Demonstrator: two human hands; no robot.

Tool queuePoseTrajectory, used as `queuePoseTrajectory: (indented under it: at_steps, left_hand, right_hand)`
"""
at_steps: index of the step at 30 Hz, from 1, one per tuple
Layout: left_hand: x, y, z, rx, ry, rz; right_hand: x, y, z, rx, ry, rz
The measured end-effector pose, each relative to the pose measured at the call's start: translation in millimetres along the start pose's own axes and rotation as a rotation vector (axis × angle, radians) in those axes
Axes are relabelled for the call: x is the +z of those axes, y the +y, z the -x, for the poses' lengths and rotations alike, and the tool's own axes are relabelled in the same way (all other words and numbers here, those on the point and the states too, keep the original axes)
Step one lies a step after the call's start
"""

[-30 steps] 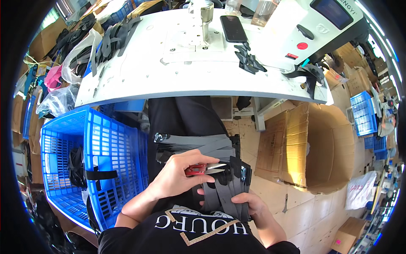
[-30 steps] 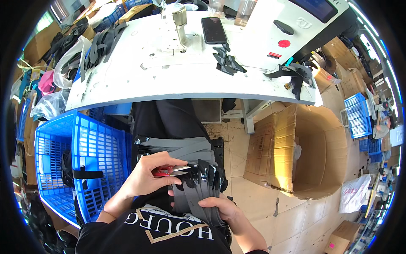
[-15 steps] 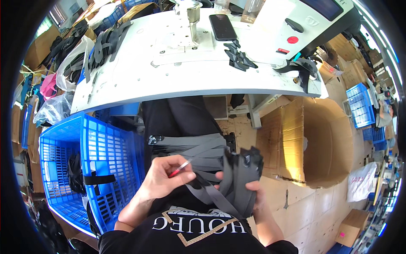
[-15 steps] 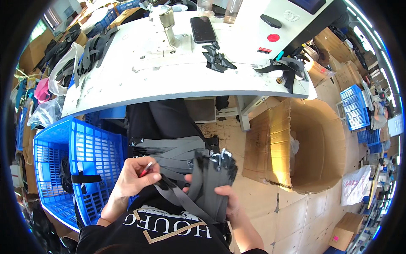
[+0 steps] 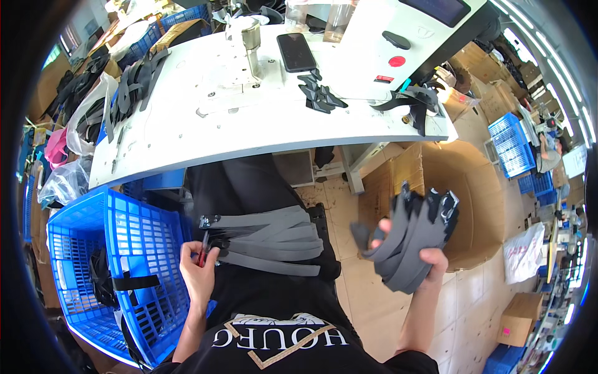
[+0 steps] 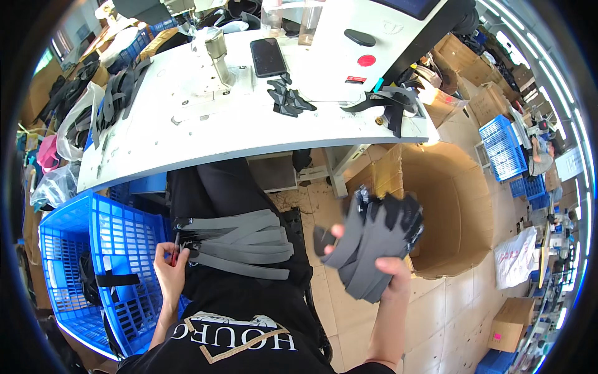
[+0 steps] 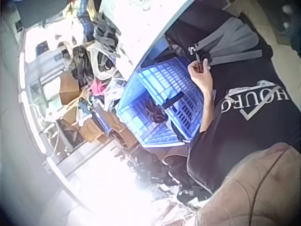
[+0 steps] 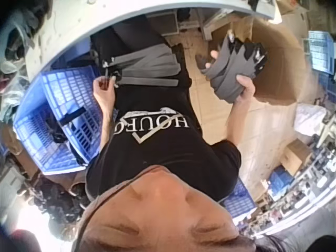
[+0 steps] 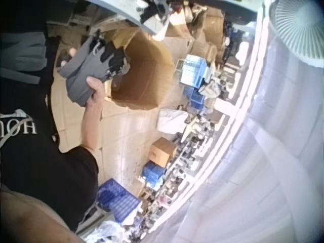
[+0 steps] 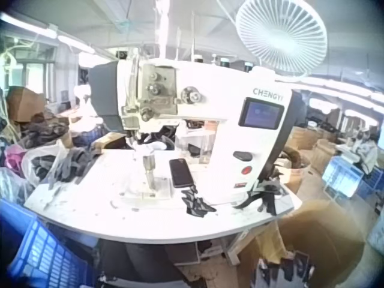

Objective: The person trims excess material and threads from black shoe components using small snips.

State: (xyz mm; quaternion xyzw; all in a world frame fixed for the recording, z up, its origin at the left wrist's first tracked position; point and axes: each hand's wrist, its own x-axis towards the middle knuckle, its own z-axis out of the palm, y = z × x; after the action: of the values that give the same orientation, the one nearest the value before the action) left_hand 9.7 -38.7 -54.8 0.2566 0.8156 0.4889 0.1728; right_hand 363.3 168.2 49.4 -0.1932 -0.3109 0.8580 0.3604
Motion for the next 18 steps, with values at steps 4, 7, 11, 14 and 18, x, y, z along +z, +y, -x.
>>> queuePoseTrajectory:
  at_steps: [4, 7, 11, 14, 18]
  left_hand:
    - [-7, 54, 2, 0.29, 0.035, -0.12]
    - [-10, 88, -9, 0.578, -0.271, -0.076]
    - [-6, 104, -18, 0.782, -0.525, -0.041]
    - [-10, 103, -20, 0.801, -0.583, -0.057]
    - [-7, 104, -19, 0.833, -0.561, -0.063]
  right_hand:
    - [29, 28, -5, 0.402, -0.091, -0.067]
    - [41, 58, -1, 0.703, -0.13, -0.265]
    - [47, 81, -1, 0.794, -0.228, -0.282]
    - [56, 80, -5, 0.738, -0.163, -0.176]
    - [50, 82, -4, 0.73, -0.259, -0.226]
